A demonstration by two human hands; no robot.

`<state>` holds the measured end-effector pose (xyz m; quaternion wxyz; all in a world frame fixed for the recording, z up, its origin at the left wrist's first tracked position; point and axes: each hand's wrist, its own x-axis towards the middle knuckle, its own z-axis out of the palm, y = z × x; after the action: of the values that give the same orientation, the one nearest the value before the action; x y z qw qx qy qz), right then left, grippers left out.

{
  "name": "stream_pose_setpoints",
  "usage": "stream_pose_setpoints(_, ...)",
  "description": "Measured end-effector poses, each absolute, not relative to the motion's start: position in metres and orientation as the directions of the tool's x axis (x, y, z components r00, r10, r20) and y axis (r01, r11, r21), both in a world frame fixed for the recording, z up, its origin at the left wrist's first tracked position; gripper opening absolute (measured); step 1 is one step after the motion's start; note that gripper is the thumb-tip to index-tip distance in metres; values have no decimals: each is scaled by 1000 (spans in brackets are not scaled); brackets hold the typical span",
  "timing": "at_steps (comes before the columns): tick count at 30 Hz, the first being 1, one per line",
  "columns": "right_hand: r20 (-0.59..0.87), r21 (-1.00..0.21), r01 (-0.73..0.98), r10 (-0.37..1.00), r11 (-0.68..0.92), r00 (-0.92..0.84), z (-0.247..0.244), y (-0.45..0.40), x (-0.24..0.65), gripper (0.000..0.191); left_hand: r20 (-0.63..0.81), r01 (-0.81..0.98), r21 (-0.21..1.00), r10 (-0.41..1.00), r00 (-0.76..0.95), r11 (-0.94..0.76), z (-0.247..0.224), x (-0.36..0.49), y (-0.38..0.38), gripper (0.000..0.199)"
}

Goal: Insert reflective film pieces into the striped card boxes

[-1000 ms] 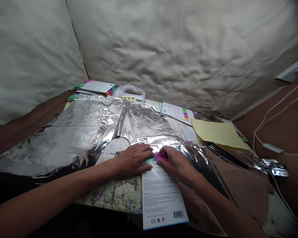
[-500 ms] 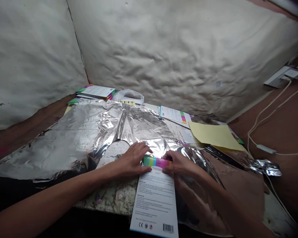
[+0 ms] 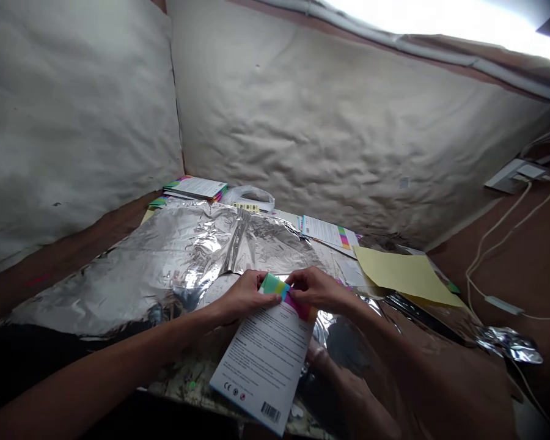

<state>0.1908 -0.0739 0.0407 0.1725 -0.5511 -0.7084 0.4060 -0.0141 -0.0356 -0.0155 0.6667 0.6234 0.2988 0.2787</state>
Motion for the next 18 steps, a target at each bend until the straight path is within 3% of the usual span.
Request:
stream_pose_setpoints(4, -26, -323, 922, 971, 216, -237, 45, -69, 168, 15, -1, 49, 998, 806, 592, -34, -15, -17, -31, 21)
stream_pose_setpoints(6, 31, -253, 943, 976, 217, -217, 46, -69, 163, 21, 6, 54, 998, 828, 560, -44, -15, -18, -29, 23)
stream_pose_setpoints(7, 24, -314, 923, 973, 224, -228, 46, -68, 163, 24, 11, 49, 998, 832, 555, -46, -14, -18, -28, 23)
stream_pose_setpoints(9, -77, -599, 775, 948, 203, -308, 47, -63, 171, 29, 30, 20, 999, 825, 565, -50, -12, -19, -28, 25)
stream_pose_setpoints(11, -218, -875, 484, 878, 17, -425, 48, -57, 184, 31, 41, -28, 999, 803, 595, -29, -10, -19, -29, 28)
stream_pose_setpoints(12, -269, -936, 332, 843, -115, -466, 48, -55, 191, 32, 41, -55, 998, 791, 610, -10, -9, -19, -29, 30)
stream_pose_setpoints(15, -343, -927, 23, 822, -374, -456, 45, -51, 204, 34, 50, -110, 994, 770, 636, 26, -7, -19, -29, 35)
stream_pose_setpoints(18, -381, -894, -69, 831, -444, -406, 37, -53, 206, 36, 55, -125, 992, 773, 632, 32, -7, -19, -29, 38)
